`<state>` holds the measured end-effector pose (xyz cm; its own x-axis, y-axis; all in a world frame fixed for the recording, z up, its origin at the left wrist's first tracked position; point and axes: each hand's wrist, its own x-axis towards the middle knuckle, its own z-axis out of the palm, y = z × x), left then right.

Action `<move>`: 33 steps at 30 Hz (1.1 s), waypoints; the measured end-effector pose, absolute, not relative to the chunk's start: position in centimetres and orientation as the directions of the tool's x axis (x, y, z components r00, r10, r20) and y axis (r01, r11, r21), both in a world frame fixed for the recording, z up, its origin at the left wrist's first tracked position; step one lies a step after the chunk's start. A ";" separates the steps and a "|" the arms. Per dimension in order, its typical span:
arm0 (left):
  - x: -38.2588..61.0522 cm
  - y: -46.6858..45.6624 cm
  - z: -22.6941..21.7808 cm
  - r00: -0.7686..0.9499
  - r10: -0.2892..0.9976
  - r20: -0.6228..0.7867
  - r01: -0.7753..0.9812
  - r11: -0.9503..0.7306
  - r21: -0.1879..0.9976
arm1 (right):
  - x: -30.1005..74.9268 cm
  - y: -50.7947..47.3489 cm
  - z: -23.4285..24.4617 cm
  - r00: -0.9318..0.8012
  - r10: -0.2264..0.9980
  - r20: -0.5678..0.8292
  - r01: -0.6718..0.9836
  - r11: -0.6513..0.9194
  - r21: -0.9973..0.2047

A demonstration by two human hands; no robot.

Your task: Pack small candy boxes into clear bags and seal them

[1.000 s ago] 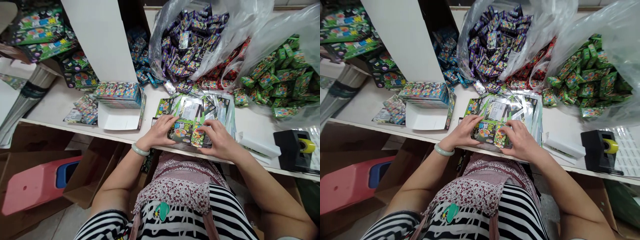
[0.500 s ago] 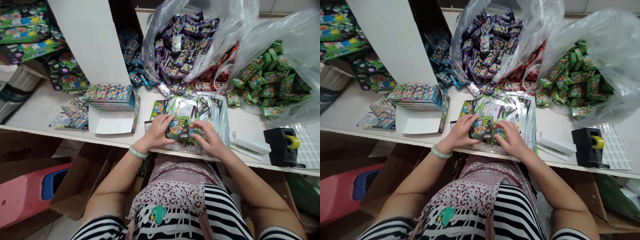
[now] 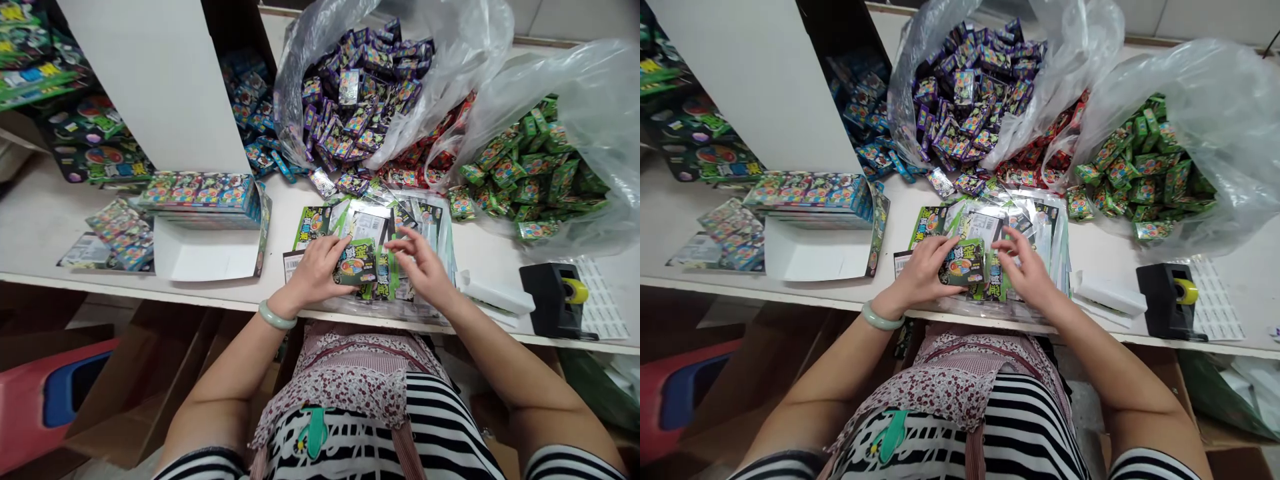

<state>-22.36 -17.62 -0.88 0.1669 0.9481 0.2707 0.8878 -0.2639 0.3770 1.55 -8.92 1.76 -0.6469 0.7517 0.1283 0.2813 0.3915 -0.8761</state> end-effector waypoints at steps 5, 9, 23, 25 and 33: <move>-22.6 -17.5 -1.2 0.165 0.945 0.281 0.872 -0.273 0.405 | 1.0 -8.7 1.1 -0.663 0.747 0.045 0.253 0.280 -0.926; -22.4 -17.5 -1.5 0.192 0.932 0.306 0.878 -0.302 0.370 | 0.6 -8.6 0.3 -0.653 0.757 0.032 0.245 0.250 -0.937; -22.4 -17.8 -0.8 0.204 0.934 0.294 0.875 -0.309 0.372 | 0.6 -4.7 1.8 -0.780 0.619 -0.097 0.281 0.207 -0.937; -22.8 -18.0 -0.4 0.168 0.926 0.338 0.882 -0.295 0.368 | 0.5 0.0 2.7 -0.649 0.761 -0.011 0.374 0.306 -0.875; -24.0 -19.0 1.1 0.091 0.933 0.348 0.891 -0.233 0.389 | -2.1 18.1 6.3 -0.362 0.901 0.238 0.875 0.417 -0.247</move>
<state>-24.03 -19.03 1.14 0.0914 0.9329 0.3484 0.8912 -0.2327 0.3894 -2.14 18.07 6.32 -0.3620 0.9013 0.2379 0.8750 0.4165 -0.2467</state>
